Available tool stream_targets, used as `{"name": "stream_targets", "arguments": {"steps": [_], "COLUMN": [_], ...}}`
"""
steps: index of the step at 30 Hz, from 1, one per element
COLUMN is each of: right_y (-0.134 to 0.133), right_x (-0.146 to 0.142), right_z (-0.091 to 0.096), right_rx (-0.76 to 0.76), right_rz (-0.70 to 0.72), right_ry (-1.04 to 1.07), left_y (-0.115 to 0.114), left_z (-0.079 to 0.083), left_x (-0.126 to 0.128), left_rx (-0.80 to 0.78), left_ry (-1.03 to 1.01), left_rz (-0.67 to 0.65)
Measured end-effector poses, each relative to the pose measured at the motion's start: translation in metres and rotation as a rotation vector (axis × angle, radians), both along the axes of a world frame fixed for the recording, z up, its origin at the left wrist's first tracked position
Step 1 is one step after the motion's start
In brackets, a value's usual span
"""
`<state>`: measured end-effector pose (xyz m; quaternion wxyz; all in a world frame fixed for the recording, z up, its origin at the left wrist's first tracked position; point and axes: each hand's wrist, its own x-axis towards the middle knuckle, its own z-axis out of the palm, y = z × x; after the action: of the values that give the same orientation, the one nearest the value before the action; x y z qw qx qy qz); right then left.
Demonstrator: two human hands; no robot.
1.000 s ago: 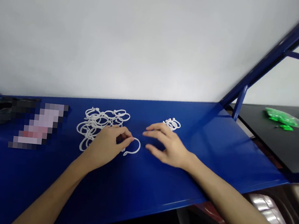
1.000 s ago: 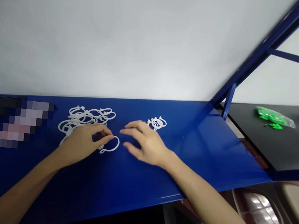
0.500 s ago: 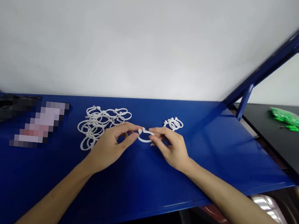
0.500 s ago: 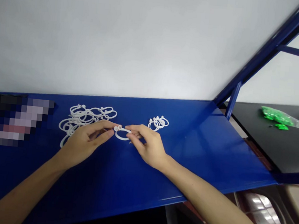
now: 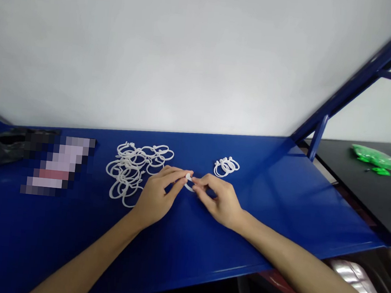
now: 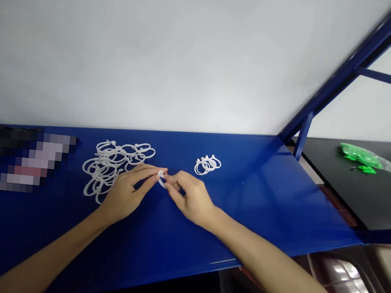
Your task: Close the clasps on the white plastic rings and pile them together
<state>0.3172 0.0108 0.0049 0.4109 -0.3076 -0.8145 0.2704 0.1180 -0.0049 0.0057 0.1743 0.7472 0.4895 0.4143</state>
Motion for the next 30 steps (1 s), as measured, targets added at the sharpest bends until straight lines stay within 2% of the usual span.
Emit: {"name": "stream_targets", "arguments": {"steps": [3, 5, 8, 11, 15, 19, 27, 30], "right_y": [0.017, 0.032, 0.055, 0.074, 0.087, 0.09, 0.087, 0.083], "right_x": [0.005, 0.015, 0.039, 0.065, 0.084, 0.087, 0.085, 0.081], "right_z": [0.001, 0.005, 0.012, 0.016, 0.015, 0.01, 0.009, 0.013], "right_rx": [0.093, 0.14, 0.104, 0.032, -0.163, -0.245, -0.208, -0.092], "right_rz": [-0.156, -0.296, -0.495, -0.646, -0.768, -0.752, -0.739, -0.818], "right_ry": [-0.038, -0.053, -0.107, -0.197, -0.374, -0.518, -0.623, -0.594], "left_y": [0.013, 0.021, 0.027, 0.029, 0.028, 0.025, 0.015, 0.014], "left_z": [-0.006, -0.01, -0.016, -0.02, -0.017, -0.012, -0.002, -0.002], "left_x": [-0.005, -0.013, -0.027, -0.036, -0.039, -0.037, -0.027, -0.025], "left_rx": [0.102, 0.13, 0.097, 0.068, 0.12, 0.173, 0.35, 0.352], "left_ry": [0.26, 0.449, 0.633, 0.722, 0.708, 0.628, 0.449, 0.401], "left_rz": [0.061, 0.18, 0.331, 0.348, 0.32, 0.304, 0.258, 0.212]}}
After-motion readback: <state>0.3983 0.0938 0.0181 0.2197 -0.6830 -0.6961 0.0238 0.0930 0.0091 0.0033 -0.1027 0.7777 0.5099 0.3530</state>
